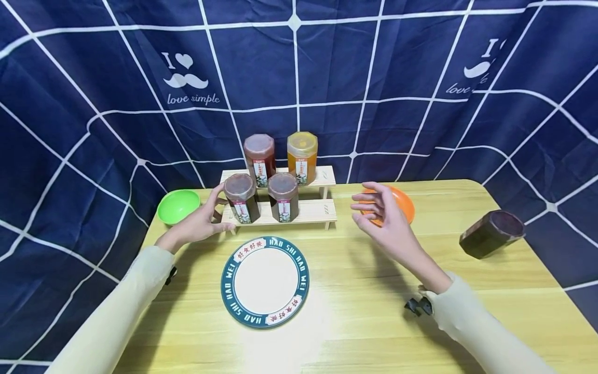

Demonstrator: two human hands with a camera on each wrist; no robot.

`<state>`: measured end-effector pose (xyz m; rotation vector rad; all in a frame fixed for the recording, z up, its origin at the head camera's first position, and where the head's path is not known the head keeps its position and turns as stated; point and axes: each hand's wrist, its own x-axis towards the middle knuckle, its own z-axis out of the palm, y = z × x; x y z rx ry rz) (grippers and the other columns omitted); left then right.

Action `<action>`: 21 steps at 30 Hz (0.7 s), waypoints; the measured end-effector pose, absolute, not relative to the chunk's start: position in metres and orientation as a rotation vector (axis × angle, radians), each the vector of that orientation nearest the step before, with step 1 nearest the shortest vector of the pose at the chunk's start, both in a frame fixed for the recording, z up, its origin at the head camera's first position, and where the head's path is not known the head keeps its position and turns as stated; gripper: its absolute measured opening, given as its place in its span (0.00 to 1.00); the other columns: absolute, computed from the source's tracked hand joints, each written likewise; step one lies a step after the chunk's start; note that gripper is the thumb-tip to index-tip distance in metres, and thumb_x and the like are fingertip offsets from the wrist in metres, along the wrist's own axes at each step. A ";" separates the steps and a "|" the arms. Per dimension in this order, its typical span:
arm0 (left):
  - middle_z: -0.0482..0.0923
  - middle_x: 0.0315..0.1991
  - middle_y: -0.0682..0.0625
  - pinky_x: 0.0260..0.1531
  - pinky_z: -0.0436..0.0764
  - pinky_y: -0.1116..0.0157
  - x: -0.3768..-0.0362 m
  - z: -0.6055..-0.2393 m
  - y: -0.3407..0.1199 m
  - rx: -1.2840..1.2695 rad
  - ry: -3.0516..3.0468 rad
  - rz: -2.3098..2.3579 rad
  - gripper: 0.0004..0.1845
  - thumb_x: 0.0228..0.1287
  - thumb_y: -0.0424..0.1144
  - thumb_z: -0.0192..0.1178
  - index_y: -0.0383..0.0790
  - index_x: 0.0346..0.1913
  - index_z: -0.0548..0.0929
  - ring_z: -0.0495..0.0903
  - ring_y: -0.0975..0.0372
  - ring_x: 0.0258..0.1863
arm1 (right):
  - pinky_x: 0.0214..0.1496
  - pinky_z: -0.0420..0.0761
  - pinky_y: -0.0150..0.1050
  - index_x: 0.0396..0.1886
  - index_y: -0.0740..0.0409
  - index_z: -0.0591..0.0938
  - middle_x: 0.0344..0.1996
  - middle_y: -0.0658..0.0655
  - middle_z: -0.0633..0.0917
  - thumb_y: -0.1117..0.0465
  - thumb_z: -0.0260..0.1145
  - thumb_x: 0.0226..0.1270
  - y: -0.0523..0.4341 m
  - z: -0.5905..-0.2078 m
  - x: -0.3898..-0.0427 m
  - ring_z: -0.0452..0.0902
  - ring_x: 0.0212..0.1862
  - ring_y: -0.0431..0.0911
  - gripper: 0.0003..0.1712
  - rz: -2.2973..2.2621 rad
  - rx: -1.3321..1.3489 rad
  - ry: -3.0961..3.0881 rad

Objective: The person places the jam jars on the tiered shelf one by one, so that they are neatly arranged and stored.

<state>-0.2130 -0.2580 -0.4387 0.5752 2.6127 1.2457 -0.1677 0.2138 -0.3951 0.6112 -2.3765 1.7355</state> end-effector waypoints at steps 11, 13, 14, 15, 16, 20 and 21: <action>0.69 0.72 0.25 0.56 0.80 0.38 -0.213 -0.438 -0.256 0.582 2.611 1.250 0.61 0.72 0.31 0.74 0.48 0.88 0.37 0.83 0.38 0.53 | 0.58 0.82 0.31 0.79 0.57 0.68 0.62 0.57 0.84 0.76 0.68 0.76 0.270 -0.396 -0.152 0.86 0.60 0.47 0.37 1.659 0.534 -2.316; 0.70 0.72 0.25 0.55 0.81 0.40 -0.212 -0.437 -0.256 0.579 2.612 1.246 0.60 0.72 0.31 0.74 0.48 0.88 0.37 0.83 0.39 0.52 | 0.58 0.81 0.30 0.78 0.57 0.69 0.62 0.54 0.85 0.77 0.68 0.75 0.279 -0.395 -0.149 0.86 0.60 0.46 0.36 1.635 0.518 -2.306; 0.70 0.71 0.25 0.54 0.81 0.41 -0.211 -0.437 -0.256 0.579 2.612 1.245 0.60 0.72 0.31 0.74 0.47 0.88 0.37 0.84 0.39 0.51 | 0.57 0.81 0.29 0.78 0.58 0.69 0.62 0.53 0.85 0.77 0.68 0.75 0.284 -0.394 -0.147 0.86 0.60 0.45 0.36 1.621 0.510 -2.302; 0.70 0.71 0.25 0.54 0.82 0.41 -0.211 -0.438 -0.257 0.577 2.612 1.244 0.60 0.72 0.31 0.74 0.48 0.88 0.37 0.84 0.40 0.51 | 0.57 0.81 0.29 0.78 0.58 0.69 0.62 0.53 0.85 0.78 0.67 0.75 0.288 -0.393 -0.145 0.86 0.59 0.44 0.36 1.615 0.503 -2.297; 0.71 0.71 0.25 0.53 0.82 0.42 -0.211 -0.438 -0.257 0.578 2.611 1.246 0.60 0.72 0.31 0.74 0.47 0.88 0.37 0.84 0.40 0.51 | 0.57 0.81 0.28 0.77 0.58 0.69 0.62 0.53 0.85 0.78 0.67 0.74 0.292 -0.392 -0.143 0.86 0.59 0.43 0.36 1.603 0.494 -2.289; 0.71 0.70 0.25 0.51 0.82 0.44 -0.211 -0.438 -0.257 0.570 2.608 1.247 0.60 0.72 0.31 0.74 0.48 0.88 0.37 0.85 0.41 0.50 | 0.57 0.81 0.28 0.77 0.61 0.71 0.62 0.57 0.85 0.82 0.65 0.73 0.313 -0.390 -0.137 0.87 0.58 0.42 0.36 1.683 0.498 -2.187; 0.71 0.70 0.25 0.51 0.82 0.44 -0.211 -0.438 -0.257 0.568 2.607 1.246 0.60 0.72 0.31 0.74 0.48 0.88 0.37 0.85 0.41 0.50 | 0.58 0.81 0.28 0.77 0.62 0.71 0.62 0.59 0.85 0.83 0.64 0.72 0.319 -0.390 -0.136 0.87 0.58 0.43 0.36 1.720 0.506 -2.149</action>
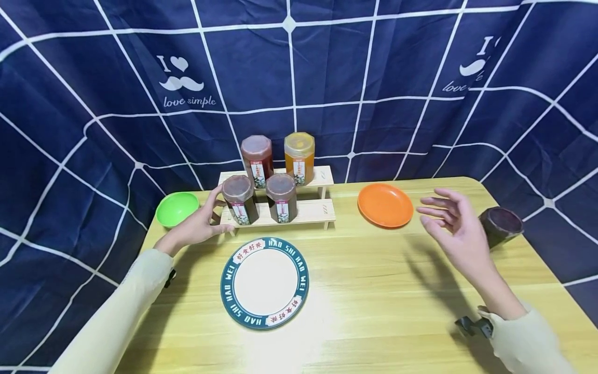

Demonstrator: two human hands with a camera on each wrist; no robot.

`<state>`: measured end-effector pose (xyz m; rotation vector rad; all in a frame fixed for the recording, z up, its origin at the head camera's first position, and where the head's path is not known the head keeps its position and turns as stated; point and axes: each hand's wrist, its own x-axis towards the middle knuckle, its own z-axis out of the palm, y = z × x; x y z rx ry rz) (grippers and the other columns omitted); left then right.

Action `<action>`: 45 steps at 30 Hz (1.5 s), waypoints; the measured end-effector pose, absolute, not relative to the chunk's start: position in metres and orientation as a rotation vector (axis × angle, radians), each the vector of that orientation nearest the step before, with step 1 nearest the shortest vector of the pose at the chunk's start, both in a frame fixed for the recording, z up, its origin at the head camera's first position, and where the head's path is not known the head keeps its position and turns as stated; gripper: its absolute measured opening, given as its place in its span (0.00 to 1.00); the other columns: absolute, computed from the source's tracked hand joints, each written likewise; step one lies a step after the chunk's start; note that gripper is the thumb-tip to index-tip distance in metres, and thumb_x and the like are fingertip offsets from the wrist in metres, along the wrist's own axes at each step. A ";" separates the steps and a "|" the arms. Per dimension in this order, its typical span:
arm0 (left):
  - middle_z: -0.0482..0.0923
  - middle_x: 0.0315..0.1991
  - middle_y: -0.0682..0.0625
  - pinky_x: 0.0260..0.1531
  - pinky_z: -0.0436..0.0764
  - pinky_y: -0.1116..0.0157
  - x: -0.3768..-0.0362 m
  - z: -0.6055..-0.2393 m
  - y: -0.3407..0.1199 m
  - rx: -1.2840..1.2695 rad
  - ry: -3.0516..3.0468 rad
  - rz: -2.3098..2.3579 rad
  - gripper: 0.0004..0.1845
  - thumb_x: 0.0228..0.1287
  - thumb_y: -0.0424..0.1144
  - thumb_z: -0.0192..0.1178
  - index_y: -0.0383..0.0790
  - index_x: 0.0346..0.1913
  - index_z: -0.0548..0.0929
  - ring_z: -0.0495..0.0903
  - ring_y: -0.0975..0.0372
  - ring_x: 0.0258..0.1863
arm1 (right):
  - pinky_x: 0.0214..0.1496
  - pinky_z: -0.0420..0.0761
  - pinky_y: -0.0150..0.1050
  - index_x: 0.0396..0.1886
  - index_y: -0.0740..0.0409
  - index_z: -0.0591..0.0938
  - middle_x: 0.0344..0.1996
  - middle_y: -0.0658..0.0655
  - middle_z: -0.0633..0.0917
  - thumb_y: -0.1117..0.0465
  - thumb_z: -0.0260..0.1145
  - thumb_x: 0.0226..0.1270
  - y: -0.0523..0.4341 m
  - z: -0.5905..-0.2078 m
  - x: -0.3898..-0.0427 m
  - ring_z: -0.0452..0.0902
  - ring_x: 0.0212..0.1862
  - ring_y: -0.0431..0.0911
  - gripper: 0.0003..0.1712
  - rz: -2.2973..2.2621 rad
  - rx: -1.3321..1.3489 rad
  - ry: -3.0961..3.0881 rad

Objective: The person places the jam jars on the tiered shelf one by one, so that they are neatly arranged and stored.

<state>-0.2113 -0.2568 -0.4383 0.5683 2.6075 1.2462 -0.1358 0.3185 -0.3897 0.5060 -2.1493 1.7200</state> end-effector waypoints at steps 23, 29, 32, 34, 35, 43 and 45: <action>0.70 0.71 0.25 0.53 0.83 0.44 -0.212 -0.439 -0.256 0.575 2.598 1.253 0.61 0.72 0.31 0.74 0.47 0.89 0.36 0.85 0.40 0.51 | 0.78 0.57 0.30 0.81 0.73 0.62 0.73 0.60 0.77 0.95 0.53 0.54 0.467 -0.422 -0.117 0.65 0.77 0.50 0.50 1.680 0.565 -1.942; 0.70 0.71 0.25 0.52 0.83 0.44 -0.213 -0.439 -0.255 0.571 2.606 1.247 0.60 0.73 0.31 0.74 0.47 0.88 0.36 0.85 0.40 0.51 | 0.80 0.54 0.30 0.85 0.69 0.52 0.79 0.62 0.68 0.97 0.38 0.56 0.501 -0.443 -0.121 0.58 0.82 0.49 0.54 1.951 0.734 -1.863; 0.70 0.71 0.24 0.52 0.82 0.44 -0.213 -0.440 -0.255 0.573 2.607 1.246 0.60 0.73 0.31 0.73 0.47 0.88 0.36 0.85 0.40 0.50 | 0.79 0.58 0.31 0.86 0.70 0.44 0.82 0.66 0.62 0.97 0.31 0.57 0.517 -0.452 -0.128 0.57 0.82 0.49 0.55 2.137 0.880 -1.807; 0.70 0.70 0.24 0.52 0.82 0.44 -0.213 -0.440 -0.255 0.575 2.608 1.242 0.60 0.73 0.31 0.73 0.47 0.88 0.36 0.85 0.40 0.50 | 0.78 0.62 0.32 0.87 0.68 0.39 0.84 0.67 0.58 0.96 0.29 0.61 0.528 -0.456 -0.133 0.57 0.83 0.49 0.54 2.255 0.962 -1.795; 0.71 0.70 0.24 0.52 0.83 0.44 -0.213 -0.440 -0.255 0.575 2.608 1.240 0.60 0.73 0.32 0.73 0.47 0.88 0.36 0.85 0.40 0.50 | 0.76 0.65 0.31 0.88 0.66 0.38 0.85 0.65 0.59 0.96 0.30 0.62 0.532 -0.457 -0.135 0.60 0.82 0.47 0.54 2.266 0.965 -1.841; 0.71 0.70 0.24 0.53 0.82 0.43 -0.210 -0.440 -0.255 0.557 2.626 1.216 0.60 0.73 0.31 0.73 0.47 0.88 0.35 0.85 0.40 0.50 | 0.62 0.74 0.26 0.90 0.62 0.40 0.75 0.52 0.72 0.95 0.46 0.65 0.551 -0.457 -0.151 0.71 0.73 0.36 0.58 2.104 0.819 -2.315; 0.70 0.70 0.24 0.53 0.82 0.43 -0.209 -0.440 -0.255 0.556 2.627 1.214 0.60 0.73 0.31 0.73 0.46 0.88 0.35 0.85 0.40 0.51 | 0.60 0.75 0.26 0.89 0.63 0.42 0.74 0.52 0.72 0.96 0.48 0.62 0.551 -0.457 -0.155 0.73 0.70 0.36 0.59 2.057 0.810 -2.363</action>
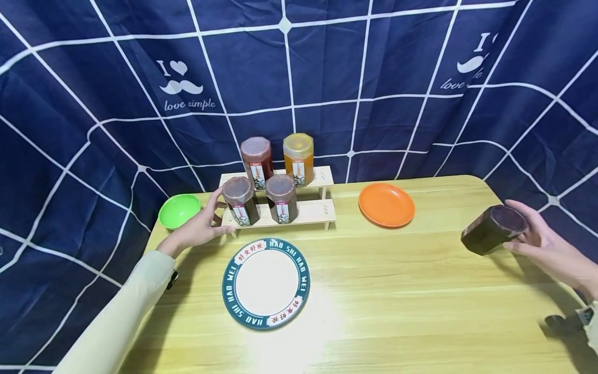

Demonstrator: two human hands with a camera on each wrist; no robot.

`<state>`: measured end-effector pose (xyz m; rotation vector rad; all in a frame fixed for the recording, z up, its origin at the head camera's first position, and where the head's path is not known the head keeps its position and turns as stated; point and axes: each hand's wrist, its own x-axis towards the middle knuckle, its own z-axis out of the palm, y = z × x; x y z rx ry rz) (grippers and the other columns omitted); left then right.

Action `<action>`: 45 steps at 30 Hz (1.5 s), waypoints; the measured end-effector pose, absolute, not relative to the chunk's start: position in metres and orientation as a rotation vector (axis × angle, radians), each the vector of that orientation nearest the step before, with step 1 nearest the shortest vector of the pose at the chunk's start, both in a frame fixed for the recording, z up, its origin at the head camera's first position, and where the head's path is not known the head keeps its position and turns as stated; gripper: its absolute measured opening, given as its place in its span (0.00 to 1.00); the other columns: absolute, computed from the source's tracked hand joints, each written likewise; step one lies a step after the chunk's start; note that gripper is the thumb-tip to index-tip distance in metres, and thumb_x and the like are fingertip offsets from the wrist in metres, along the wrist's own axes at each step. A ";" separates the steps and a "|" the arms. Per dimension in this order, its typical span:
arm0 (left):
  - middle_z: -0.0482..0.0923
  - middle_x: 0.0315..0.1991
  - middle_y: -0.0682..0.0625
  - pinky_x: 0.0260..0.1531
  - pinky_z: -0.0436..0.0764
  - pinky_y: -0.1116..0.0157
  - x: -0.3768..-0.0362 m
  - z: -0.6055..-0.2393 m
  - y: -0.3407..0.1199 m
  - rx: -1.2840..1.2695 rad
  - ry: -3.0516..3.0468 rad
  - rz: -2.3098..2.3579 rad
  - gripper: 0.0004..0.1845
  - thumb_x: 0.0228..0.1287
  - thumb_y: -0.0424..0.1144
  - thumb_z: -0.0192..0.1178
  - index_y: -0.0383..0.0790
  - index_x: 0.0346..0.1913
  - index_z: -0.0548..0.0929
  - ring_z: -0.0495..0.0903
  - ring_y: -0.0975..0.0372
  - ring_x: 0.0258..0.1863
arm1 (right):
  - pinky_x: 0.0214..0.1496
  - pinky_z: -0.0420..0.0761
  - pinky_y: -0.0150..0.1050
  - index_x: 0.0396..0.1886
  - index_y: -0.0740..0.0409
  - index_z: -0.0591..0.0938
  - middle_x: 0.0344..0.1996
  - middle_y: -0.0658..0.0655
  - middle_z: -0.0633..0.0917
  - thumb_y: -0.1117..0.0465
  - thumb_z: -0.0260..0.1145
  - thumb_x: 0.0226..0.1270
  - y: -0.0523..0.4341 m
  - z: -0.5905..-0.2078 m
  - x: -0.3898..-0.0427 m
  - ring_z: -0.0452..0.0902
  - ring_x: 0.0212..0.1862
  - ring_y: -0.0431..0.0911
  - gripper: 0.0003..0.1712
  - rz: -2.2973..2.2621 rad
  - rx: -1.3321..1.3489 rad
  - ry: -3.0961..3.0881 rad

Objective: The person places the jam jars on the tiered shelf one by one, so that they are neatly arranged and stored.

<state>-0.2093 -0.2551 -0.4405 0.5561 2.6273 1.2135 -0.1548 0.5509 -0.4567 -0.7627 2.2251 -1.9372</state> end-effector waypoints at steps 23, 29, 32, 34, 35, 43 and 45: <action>0.71 0.70 0.24 0.51 0.83 0.44 -0.208 -0.439 -0.257 0.552 2.607 1.239 0.61 0.72 0.31 0.74 0.47 0.88 0.34 0.85 0.39 0.50 | 0.51 0.75 0.19 0.81 0.61 0.68 0.57 0.42 0.83 0.87 0.78 0.51 0.513 -0.454 -0.153 0.82 0.51 0.31 0.57 -1.557 -0.495 2.941; 0.71 0.69 0.24 0.51 0.83 0.45 -0.206 -0.436 -0.254 0.560 2.613 1.233 0.61 0.72 0.31 0.74 0.47 0.88 0.35 0.84 0.40 0.51 | 0.48 0.70 0.18 0.79 0.53 0.73 0.53 0.35 0.81 0.76 0.87 0.51 0.502 -0.451 -0.147 0.78 0.48 0.26 0.56 -1.384 -0.284 3.129; 0.71 0.69 0.24 0.51 0.83 0.44 -0.207 -0.436 -0.254 0.562 2.615 1.232 0.61 0.72 0.31 0.74 0.46 0.88 0.35 0.84 0.39 0.51 | 0.46 0.70 0.18 0.79 0.50 0.73 0.51 0.31 0.81 0.71 0.88 0.52 0.498 -0.448 -0.144 0.77 0.46 0.24 0.55 -1.354 -0.188 3.149; 0.71 0.69 0.24 0.51 0.83 0.44 -0.208 -0.437 -0.254 0.562 2.614 1.235 0.61 0.72 0.31 0.74 0.46 0.88 0.35 0.84 0.39 0.51 | 0.44 0.71 0.18 0.79 0.48 0.73 0.49 0.29 0.80 0.68 0.89 0.53 0.496 -0.446 -0.142 0.76 0.45 0.23 0.54 -1.332 -0.129 3.156; 0.71 0.69 0.24 0.51 0.83 0.43 -0.208 -0.438 -0.254 0.563 2.614 1.236 0.61 0.72 0.31 0.74 0.45 0.88 0.35 0.84 0.39 0.51 | 0.43 0.71 0.18 0.79 0.47 0.73 0.49 0.28 0.80 0.66 0.89 0.54 0.494 -0.445 -0.141 0.76 0.44 0.22 0.54 -1.314 -0.101 3.159; 0.71 0.68 0.23 0.51 0.83 0.44 -0.209 -0.442 -0.259 0.625 2.640 1.232 0.60 0.73 0.34 0.74 0.47 0.88 0.36 0.84 0.40 0.50 | 0.41 0.68 0.21 0.79 0.46 0.73 0.47 0.27 0.77 0.58 0.90 0.55 0.473 -0.435 -0.129 0.73 0.44 0.24 0.54 -1.221 -0.003 3.191; 0.71 0.67 0.23 0.50 0.84 0.44 -0.210 -0.444 -0.261 0.651 2.646 1.234 0.60 0.73 0.35 0.74 0.47 0.88 0.37 0.84 0.40 0.49 | 0.41 0.69 0.21 0.78 0.46 0.73 0.47 0.30 0.78 0.59 0.90 0.54 0.465 -0.432 -0.126 0.74 0.43 0.26 0.53 -1.251 -0.009 3.190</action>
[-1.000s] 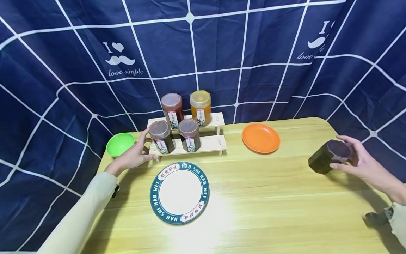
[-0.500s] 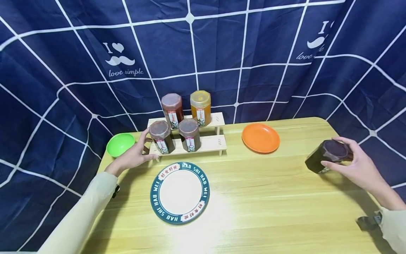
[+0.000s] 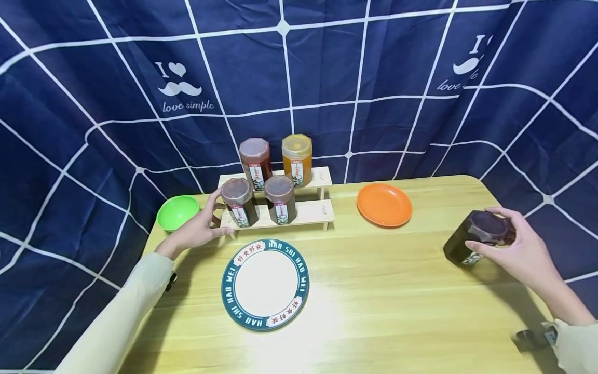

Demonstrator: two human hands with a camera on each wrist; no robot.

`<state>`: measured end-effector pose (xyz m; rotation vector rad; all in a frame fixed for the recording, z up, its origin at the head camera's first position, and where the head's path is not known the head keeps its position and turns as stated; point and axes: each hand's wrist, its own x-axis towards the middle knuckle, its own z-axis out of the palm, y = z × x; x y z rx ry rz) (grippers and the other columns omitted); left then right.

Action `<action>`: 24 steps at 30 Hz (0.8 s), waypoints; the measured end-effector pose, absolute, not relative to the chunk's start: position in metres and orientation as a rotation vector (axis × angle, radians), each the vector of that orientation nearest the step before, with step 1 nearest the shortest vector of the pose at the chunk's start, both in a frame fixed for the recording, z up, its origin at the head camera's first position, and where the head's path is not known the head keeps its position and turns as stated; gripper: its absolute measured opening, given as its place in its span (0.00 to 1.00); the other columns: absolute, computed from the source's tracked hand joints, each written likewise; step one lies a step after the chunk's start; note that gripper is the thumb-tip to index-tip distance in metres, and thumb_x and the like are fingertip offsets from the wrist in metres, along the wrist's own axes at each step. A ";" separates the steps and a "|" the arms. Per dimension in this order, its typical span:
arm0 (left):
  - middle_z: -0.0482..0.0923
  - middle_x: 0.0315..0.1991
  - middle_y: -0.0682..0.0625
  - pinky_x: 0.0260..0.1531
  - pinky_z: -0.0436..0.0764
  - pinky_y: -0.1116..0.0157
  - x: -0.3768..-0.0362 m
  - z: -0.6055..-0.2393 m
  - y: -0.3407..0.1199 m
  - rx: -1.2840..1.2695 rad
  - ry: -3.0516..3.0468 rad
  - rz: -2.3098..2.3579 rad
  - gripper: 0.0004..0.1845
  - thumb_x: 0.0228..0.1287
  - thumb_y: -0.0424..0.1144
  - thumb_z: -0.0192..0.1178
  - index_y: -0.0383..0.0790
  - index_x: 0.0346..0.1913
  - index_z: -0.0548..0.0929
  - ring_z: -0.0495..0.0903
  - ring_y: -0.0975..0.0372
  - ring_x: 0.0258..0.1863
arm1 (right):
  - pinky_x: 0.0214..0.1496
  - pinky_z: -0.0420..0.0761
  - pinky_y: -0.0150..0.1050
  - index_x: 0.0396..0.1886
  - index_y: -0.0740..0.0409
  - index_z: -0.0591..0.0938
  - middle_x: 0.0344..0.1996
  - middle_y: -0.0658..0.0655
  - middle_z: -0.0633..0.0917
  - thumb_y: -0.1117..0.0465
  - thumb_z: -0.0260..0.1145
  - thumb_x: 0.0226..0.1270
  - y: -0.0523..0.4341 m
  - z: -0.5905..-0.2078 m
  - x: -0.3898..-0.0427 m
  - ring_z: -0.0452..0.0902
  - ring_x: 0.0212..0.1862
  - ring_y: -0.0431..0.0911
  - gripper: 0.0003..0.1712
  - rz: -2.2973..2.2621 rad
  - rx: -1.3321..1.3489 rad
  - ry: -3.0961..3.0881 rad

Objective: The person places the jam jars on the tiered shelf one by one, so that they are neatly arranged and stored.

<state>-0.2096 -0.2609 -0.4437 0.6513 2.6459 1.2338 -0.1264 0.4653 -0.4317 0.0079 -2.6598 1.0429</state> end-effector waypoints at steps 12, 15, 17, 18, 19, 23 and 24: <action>0.70 0.70 0.23 0.53 0.82 0.41 -0.208 -0.441 -0.256 0.565 2.624 1.239 0.61 0.72 0.31 0.74 0.44 0.88 0.35 0.84 0.38 0.51 | 0.40 0.70 0.21 0.77 0.47 0.75 0.49 0.35 0.79 0.58 0.92 0.52 0.420 -0.406 -0.115 0.74 0.42 0.31 0.53 1.036 -0.005 -2.625; 0.70 0.70 0.24 0.53 0.82 0.41 -0.208 -0.440 -0.256 0.570 2.622 1.244 0.61 0.72 0.31 0.74 0.44 0.88 0.35 0.84 0.39 0.51 | 0.40 0.71 0.21 0.77 0.46 0.75 0.49 0.37 0.80 0.59 0.92 0.52 0.409 -0.399 -0.114 0.75 0.42 0.32 0.53 1.050 0.022 -2.614; 0.70 0.70 0.24 0.53 0.82 0.41 -0.208 -0.440 -0.256 0.572 2.621 1.238 0.61 0.72 0.31 0.74 0.44 0.88 0.35 0.84 0.39 0.52 | 0.40 0.71 0.21 0.77 0.47 0.76 0.49 0.40 0.81 0.61 0.92 0.51 0.400 -0.395 -0.114 0.76 0.41 0.33 0.53 1.071 0.058 -2.594; 0.70 0.70 0.24 0.54 0.82 0.41 -0.207 -0.439 -0.256 0.569 2.621 1.234 0.61 0.73 0.31 0.74 0.44 0.88 0.35 0.84 0.39 0.52 | 0.40 0.71 0.22 0.76 0.47 0.76 0.49 0.41 0.81 0.62 0.92 0.50 0.395 -0.393 -0.114 0.76 0.40 0.34 0.53 1.077 0.077 -2.582; 0.70 0.70 0.24 0.54 0.82 0.41 -0.207 -0.440 -0.256 0.568 2.622 1.229 0.61 0.73 0.31 0.74 0.44 0.88 0.35 0.84 0.39 0.52 | 0.40 0.72 0.22 0.76 0.48 0.77 0.49 0.41 0.82 0.62 0.92 0.50 0.391 -0.391 -0.114 0.76 0.40 0.35 0.53 1.083 0.093 -2.570; 0.70 0.70 0.23 0.55 0.81 0.40 -0.208 -0.441 -0.256 0.563 2.630 1.221 0.61 0.73 0.32 0.73 0.45 0.88 0.34 0.84 0.39 0.52 | 0.40 0.71 0.24 0.75 0.51 0.77 0.49 0.43 0.82 0.66 0.92 0.47 0.373 -0.385 -0.116 0.75 0.39 0.37 0.54 1.115 0.145 -2.526; 0.70 0.70 0.23 0.55 0.81 0.40 -0.207 -0.441 -0.256 0.560 2.630 1.220 0.61 0.73 0.32 0.73 0.45 0.88 0.34 0.84 0.39 0.52 | 0.40 0.71 0.24 0.75 0.52 0.77 0.49 0.43 0.82 0.67 0.92 0.46 0.368 -0.383 -0.116 0.75 0.39 0.37 0.54 1.118 0.154 -2.520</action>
